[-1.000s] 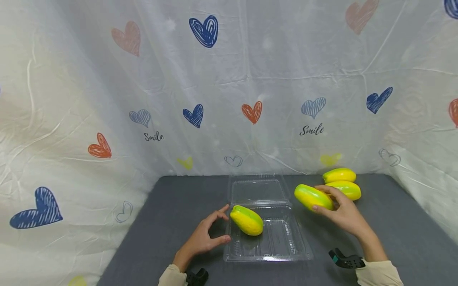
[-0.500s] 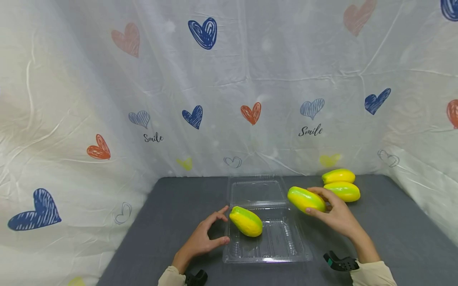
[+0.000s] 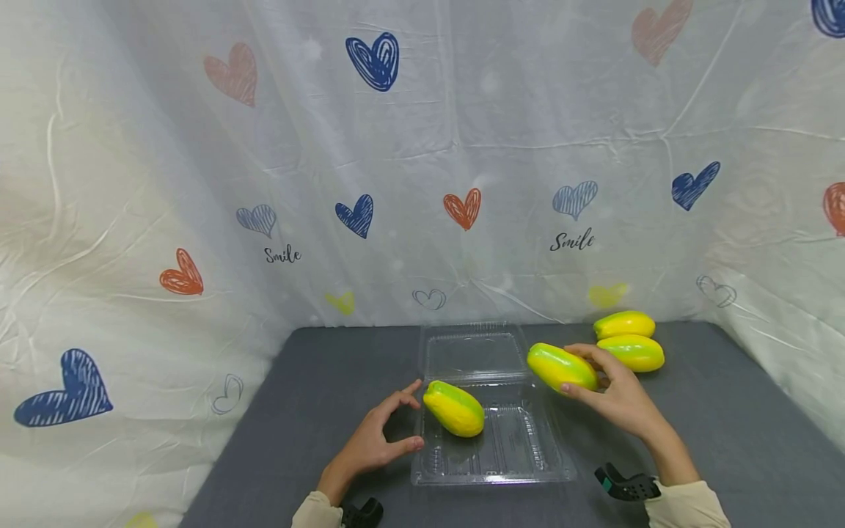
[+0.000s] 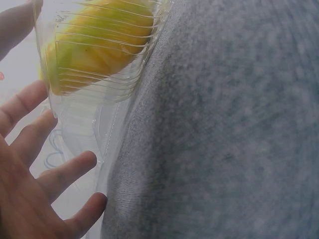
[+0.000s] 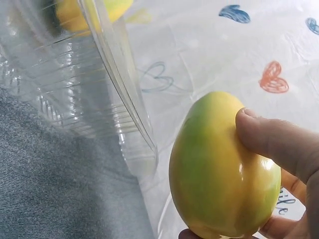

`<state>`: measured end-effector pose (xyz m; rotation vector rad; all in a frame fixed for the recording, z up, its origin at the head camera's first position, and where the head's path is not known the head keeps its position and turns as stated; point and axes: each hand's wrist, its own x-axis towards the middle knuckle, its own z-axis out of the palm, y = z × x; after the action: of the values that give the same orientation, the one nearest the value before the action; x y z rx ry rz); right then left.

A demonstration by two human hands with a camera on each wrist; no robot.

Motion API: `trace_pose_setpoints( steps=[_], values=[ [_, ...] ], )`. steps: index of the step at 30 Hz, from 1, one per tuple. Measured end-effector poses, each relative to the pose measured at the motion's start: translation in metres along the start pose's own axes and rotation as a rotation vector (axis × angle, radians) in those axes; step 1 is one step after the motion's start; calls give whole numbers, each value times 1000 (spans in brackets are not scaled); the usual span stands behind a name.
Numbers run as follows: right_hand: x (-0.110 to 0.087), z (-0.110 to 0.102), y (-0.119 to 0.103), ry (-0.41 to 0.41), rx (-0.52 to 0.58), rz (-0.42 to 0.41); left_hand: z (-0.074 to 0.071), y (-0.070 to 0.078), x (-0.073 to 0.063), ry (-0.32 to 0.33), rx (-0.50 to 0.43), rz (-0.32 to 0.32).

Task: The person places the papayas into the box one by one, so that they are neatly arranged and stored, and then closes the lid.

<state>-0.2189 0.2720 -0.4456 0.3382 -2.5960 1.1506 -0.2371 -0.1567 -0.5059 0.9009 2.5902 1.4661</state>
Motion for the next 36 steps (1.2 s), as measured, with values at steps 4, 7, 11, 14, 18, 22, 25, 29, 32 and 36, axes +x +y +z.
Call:
trace_pose_setpoints(
  steps=[4,7,11,14,18,22,25,29,32,36],
  values=[
    [0,0,-1,0,1,-3,0,1,0,-1,-6,-9],
    [-1,0,-2,-3,3,4,1,1,0,-2,-16,-16],
    [-1,-1,-4,-8,12,14,1,0,-1,-3,-19,-12],
    [-1,-1,-5,-9,15,14,1,0,0,-1,-16,-3],
    [-1,-1,-6,-11,13,14,0,0,0,1,-17,6],
    [0,-2,-6,-8,12,13,0,1,1,0,-26,-6],
    [0,-3,-6,-6,9,12,0,1,1,-2,-25,-9],
    [0,-3,-5,-7,11,9,0,1,1,0,2,13],
    [0,-3,-5,-7,13,7,0,1,1,2,10,16],
    [0,-1,-5,-10,16,6,1,1,1,6,2,15]
  ],
)
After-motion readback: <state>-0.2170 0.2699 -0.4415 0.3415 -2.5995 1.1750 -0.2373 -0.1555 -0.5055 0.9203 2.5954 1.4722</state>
